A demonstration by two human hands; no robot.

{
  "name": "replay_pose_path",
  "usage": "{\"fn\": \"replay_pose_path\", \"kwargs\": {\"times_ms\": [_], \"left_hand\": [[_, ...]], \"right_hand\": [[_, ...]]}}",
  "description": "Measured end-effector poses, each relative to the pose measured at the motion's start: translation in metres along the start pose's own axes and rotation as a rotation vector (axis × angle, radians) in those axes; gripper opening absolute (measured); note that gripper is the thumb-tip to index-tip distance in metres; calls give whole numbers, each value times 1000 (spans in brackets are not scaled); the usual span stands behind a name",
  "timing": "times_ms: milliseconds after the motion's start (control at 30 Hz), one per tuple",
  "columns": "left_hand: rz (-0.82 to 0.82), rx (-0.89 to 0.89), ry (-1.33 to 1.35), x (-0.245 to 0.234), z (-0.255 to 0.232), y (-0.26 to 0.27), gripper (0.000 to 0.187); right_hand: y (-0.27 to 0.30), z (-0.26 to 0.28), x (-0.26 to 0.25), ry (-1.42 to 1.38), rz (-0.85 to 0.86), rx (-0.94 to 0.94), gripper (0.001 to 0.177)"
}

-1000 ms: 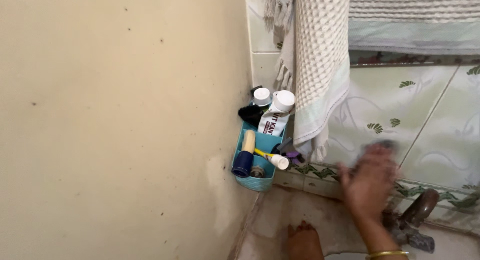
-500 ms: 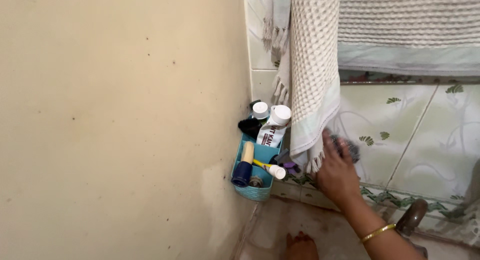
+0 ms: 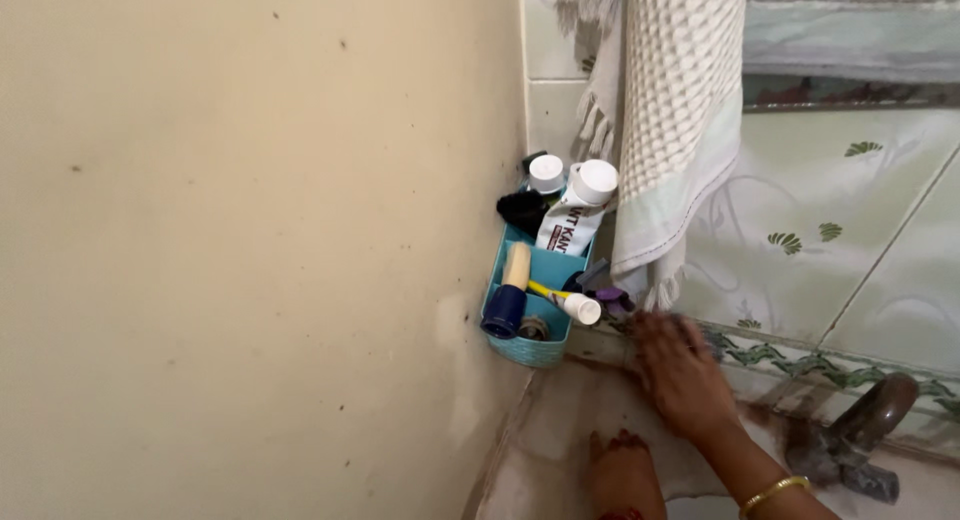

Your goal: The person scrubs the bathroom countertop and the wall tiles behind the sink using a steel wool pad. They repeatedly wet the pad under the faucet and scrub the surface and grout lines.

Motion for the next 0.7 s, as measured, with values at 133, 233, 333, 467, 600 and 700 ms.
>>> {"fn": "replay_pose_path", "kwargs": {"times_ms": [133, 233, 333, 467, 600, 700], "left_hand": [[-22, -4, -4, -3, -7, 9, 41], [-51, -11, -13, -14, -3, 13, 41], [-70, -30, -17, -21, 7, 15, 40], [-60, -24, -19, -14, 0, 19, 39], [-52, -24, -32, -11, -1, 23, 38], [-69, -19, -33, -18, -2, 20, 37]], "right_hand": [[23, 28, -4, -251, -176, -268, 67], [44, -8, -2, -515, -149, 61, 75], [56, -48, -9, -372, -253, 373, 80], [39, -56, -28, -303, -507, 383, 85], [4, 8, -5, -203, -215, -23, 64], [20, 10, -6, -328, -239, -36, 80]]}}
Point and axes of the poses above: each hand's wrist, its own y-axis away from the middle knuckle, its own x-axis out of the palm, z = x × y, the point moved 9 cm from there along -y, towards the middle knuckle, and after that the axes turned 5 degrees about -z, right-handed, at the moved point
